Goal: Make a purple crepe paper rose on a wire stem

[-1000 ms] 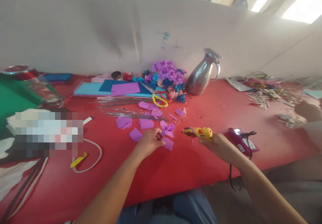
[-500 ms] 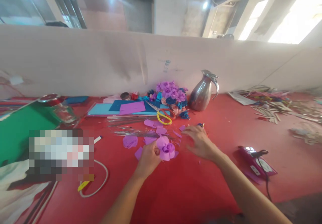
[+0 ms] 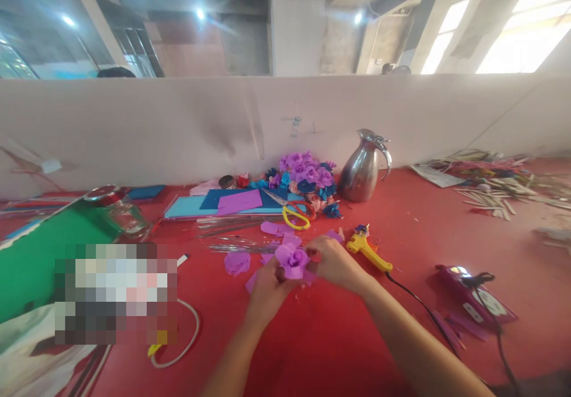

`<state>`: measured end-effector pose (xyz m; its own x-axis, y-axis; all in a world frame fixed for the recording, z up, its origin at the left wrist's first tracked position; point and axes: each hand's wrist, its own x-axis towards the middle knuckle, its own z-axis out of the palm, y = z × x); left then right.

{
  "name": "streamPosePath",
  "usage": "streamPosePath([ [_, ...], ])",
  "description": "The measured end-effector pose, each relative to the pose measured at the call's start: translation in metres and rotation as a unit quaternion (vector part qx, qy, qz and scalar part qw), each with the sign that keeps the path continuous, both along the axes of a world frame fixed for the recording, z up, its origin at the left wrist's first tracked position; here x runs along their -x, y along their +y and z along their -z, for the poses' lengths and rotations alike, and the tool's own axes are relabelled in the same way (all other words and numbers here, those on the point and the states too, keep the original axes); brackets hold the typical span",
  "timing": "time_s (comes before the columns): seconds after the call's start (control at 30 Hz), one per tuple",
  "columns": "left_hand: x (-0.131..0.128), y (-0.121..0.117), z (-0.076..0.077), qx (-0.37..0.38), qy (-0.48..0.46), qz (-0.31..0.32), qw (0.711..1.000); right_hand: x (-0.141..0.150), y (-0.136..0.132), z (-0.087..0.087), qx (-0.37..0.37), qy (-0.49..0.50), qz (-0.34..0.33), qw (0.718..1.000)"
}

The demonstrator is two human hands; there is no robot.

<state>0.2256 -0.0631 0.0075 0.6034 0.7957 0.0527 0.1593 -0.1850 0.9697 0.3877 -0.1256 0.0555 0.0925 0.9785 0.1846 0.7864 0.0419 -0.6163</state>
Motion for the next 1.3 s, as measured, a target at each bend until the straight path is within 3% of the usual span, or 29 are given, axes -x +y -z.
streamPosePath([
  [0.13,0.002,0.000,0.001,0.039,-0.067,-0.048,0.996,-0.005,0.010,0.000,-0.032,0.234,0.106,0.966],
  [0.27,0.004,-0.002,0.000,0.080,-0.136,-0.069,0.985,-0.003,0.016,0.004,-0.067,0.453,0.139,0.878],
  [0.33,0.005,-0.002,0.000,0.094,-0.164,-0.076,0.979,0.000,0.016,0.009,-0.069,0.517,0.146,0.841],
  [0.43,0.004,0.000,-0.001,0.130,-0.214,-0.097,0.963,0.002,0.016,0.018,-0.060,0.564,0.148,0.810],
  [0.57,0.001,0.000,-0.005,0.228,-0.311,-0.095,0.918,0.003,0.014,0.025,-0.067,0.558,0.161,0.811],
  [0.77,-0.001,0.001,-0.011,0.303,-0.382,-0.025,0.873,0.001,0.011,0.027,-0.079,0.393,0.212,0.891],
  [0.83,-0.001,0.001,-0.012,0.317,-0.387,-0.021,0.866,0.000,0.011,0.027,-0.076,0.369,0.215,0.901],
  [0.97,-0.001,0.000,-0.007,0.339,-0.360,-0.021,0.869,-0.002,0.012,0.027,-0.075,0.439,0.196,0.874],
  [1.2,0.000,-0.001,0.006,0.345,-0.303,-0.060,0.887,0.002,0.009,0.020,-0.064,0.615,0.156,0.770],
  [1.3,-0.002,0.000,0.004,0.327,-0.311,-0.076,0.889,0.002,0.008,0.020,-0.055,0.627,0.159,0.761],
])
